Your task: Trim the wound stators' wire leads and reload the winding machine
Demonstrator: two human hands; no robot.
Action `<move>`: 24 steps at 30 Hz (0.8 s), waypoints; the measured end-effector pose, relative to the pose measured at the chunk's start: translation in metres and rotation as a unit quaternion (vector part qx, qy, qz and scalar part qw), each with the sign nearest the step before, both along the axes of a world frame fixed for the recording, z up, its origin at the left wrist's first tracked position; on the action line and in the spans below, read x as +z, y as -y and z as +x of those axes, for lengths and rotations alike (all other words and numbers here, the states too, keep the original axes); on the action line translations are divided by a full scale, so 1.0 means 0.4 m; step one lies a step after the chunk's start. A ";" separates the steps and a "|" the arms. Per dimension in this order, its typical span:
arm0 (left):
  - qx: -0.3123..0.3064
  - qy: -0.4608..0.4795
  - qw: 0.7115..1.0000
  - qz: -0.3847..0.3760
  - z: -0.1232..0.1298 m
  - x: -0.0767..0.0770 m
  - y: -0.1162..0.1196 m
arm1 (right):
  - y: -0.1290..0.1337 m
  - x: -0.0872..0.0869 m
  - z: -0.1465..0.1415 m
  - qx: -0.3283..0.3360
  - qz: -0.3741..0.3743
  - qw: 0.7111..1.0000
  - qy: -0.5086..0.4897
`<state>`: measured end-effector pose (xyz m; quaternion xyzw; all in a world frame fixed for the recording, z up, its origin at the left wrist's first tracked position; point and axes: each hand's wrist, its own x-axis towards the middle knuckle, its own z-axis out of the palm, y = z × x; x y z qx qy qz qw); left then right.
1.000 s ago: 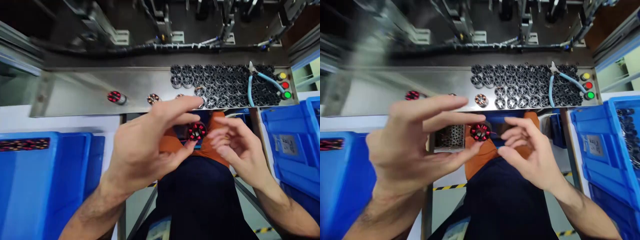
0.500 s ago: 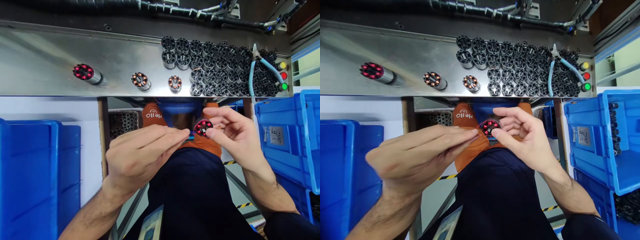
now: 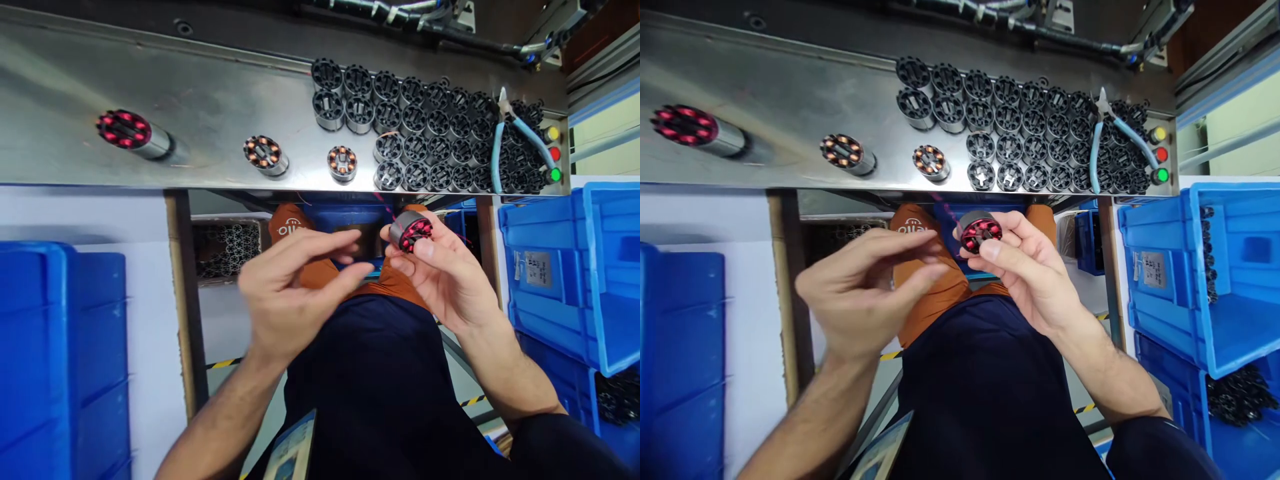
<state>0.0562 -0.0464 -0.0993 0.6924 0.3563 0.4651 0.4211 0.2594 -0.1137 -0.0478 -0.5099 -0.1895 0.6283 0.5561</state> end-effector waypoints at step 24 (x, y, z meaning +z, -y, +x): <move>0.029 -0.026 0.982 0.182 0.040 0.059 0.017 | 0.008 0.000 -0.015 -0.048 0.096 0.968 0.229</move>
